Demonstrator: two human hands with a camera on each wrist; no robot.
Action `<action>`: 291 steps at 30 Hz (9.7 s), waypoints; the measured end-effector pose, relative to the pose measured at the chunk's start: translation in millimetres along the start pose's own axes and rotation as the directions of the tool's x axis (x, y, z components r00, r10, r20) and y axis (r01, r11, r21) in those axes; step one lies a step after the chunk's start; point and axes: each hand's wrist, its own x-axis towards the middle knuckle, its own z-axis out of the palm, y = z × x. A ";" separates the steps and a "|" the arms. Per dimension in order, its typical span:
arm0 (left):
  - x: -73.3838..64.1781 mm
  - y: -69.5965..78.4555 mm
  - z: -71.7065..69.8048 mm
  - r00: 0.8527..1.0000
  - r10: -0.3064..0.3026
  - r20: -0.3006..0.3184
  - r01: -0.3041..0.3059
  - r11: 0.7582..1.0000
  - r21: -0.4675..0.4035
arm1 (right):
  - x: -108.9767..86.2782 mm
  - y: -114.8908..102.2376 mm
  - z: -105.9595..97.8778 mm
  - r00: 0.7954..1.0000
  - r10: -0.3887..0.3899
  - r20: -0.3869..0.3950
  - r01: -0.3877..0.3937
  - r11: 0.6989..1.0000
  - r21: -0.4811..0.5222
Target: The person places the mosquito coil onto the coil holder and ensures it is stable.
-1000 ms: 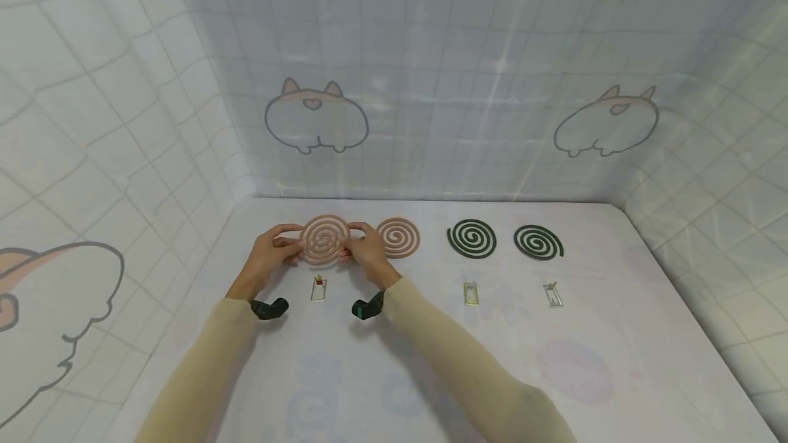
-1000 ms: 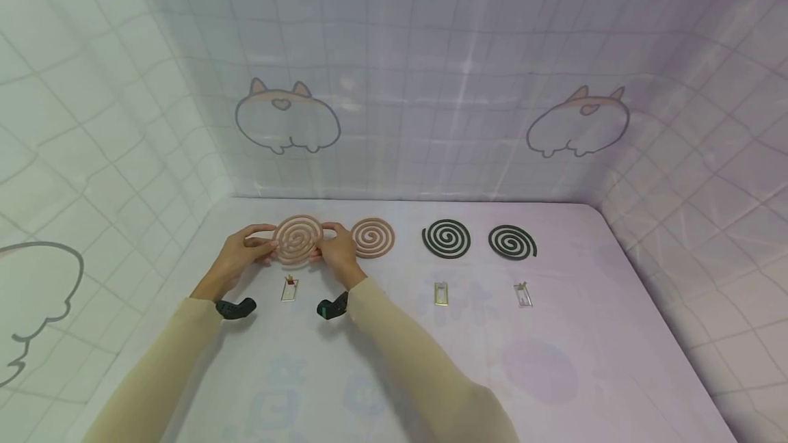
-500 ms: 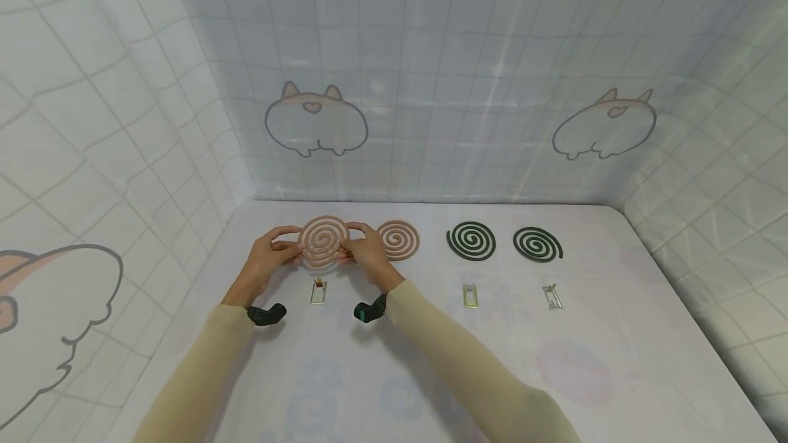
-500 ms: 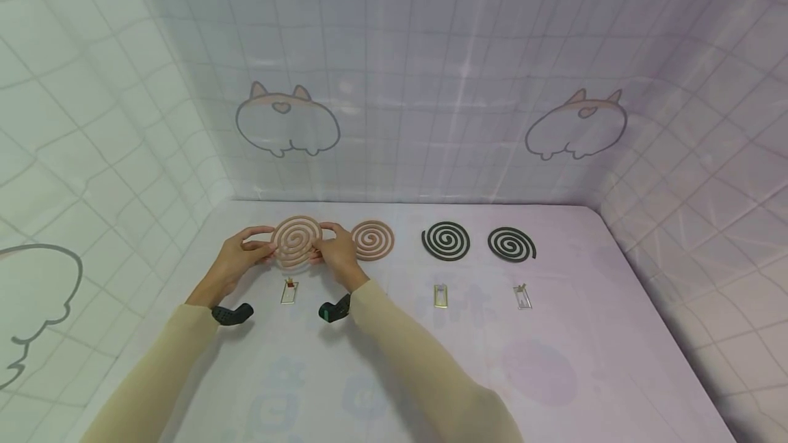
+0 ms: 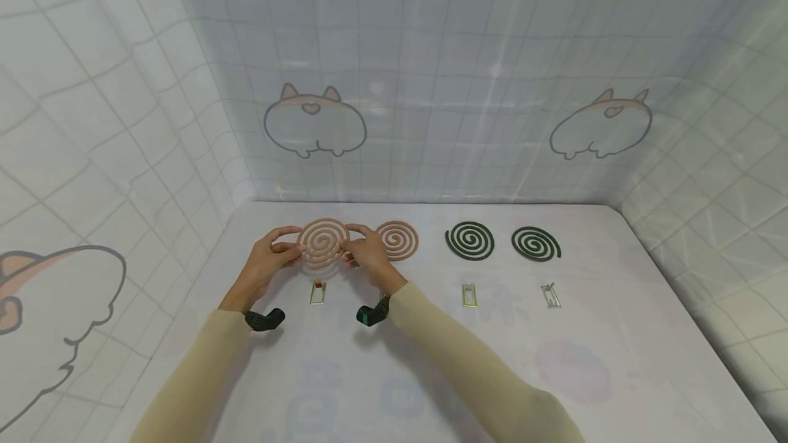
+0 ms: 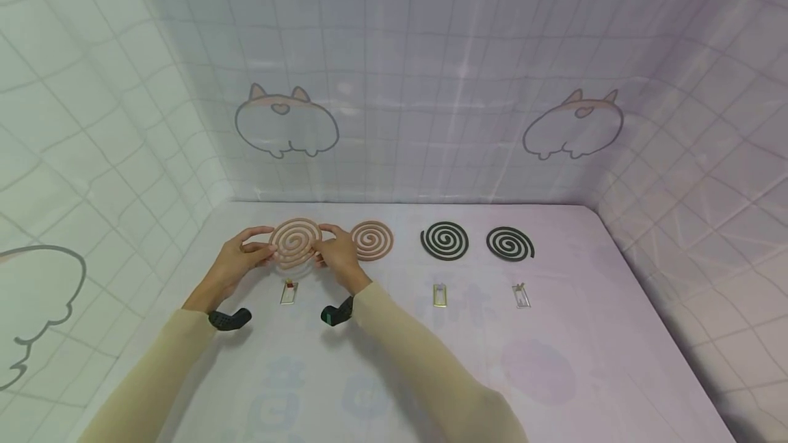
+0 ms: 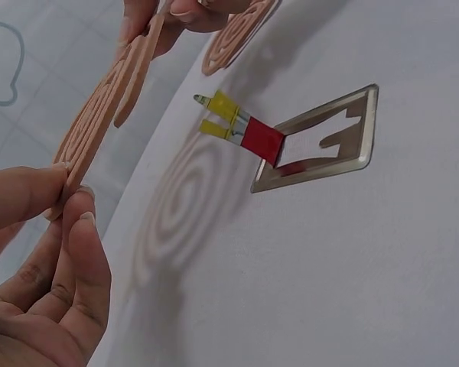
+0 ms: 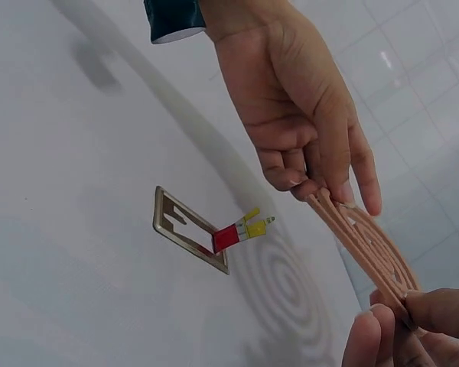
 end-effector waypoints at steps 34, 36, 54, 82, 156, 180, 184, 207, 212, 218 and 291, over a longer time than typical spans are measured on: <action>-23.4 8.1 -7.5 0.997 -0.001 0.072 0.001 1.000 0.002 | -20.6 -4.8 4.1 0.995 -0.064 0.079 0.066 0.998 -0.017; -24.4 7.9 -7.9 0.997 0.005 0.082 -0.005 1.000 0.008 | -21.3 -4.1 3.6 0.994 -0.070 0.088 0.072 0.997 -0.013; -35.5 8.4 -3.4 0.995 -0.012 0.104 0.020 0.997 -0.073 | -26.5 2.8 0.9 0.989 -0.078 0.124 0.068 0.995 0.080; -49.7 -8.4 0.7 0.997 -0.011 0.081 0.013 1.000 -0.028 | -43.9 11.7 3.1 0.985 -0.085 0.152 0.062 0.986 0.152; -66.5 -24.3 12.0 0.996 -0.041 0.077 0.041 0.999 0.004 | -66.8 46.5 6.5 0.987 -0.036 0.157 0.030 0.999 0.040; -69.3 -23.3 9.8 0.999 -0.027 0.037 0.027 1.000 0.011 | -64.9 43.9 10.0 0.990 -0.053 0.131 0.052 0.999 0.013; -69.4 -23.6 9.1 0.999 -0.039 0.033 0.039 0.999 0.009 | -64.4 44.0 11.1 0.990 -0.045 0.133 0.043 0.999 0.014; -70.5 -17.8 5.4 0.998 -0.050 0.030 0.049 0.998 0.040 | -63.3 39.8 16.9 0.991 -0.069 0.116 0.074 0.996 -0.039; -69.3 -17.9 6.5 0.996 -0.070 0.047 0.068 0.997 0.040 | -63.4 42.3 15.1 0.993 -0.045 0.109 0.049 0.998 -0.031; -68.6 -18.4 7.4 0.998 -0.051 0.032 0.050 0.998 0.029 | -63.6 41.1 13.5 0.991 -0.069 0.116 0.071 0.997 -0.014; -74.7 -15.7 14.9 0.997 -0.060 0.053 0.059 0.998 0.021 | -70.8 46.3 11.7 0.993 -0.077 0.088 0.076 0.997 0.010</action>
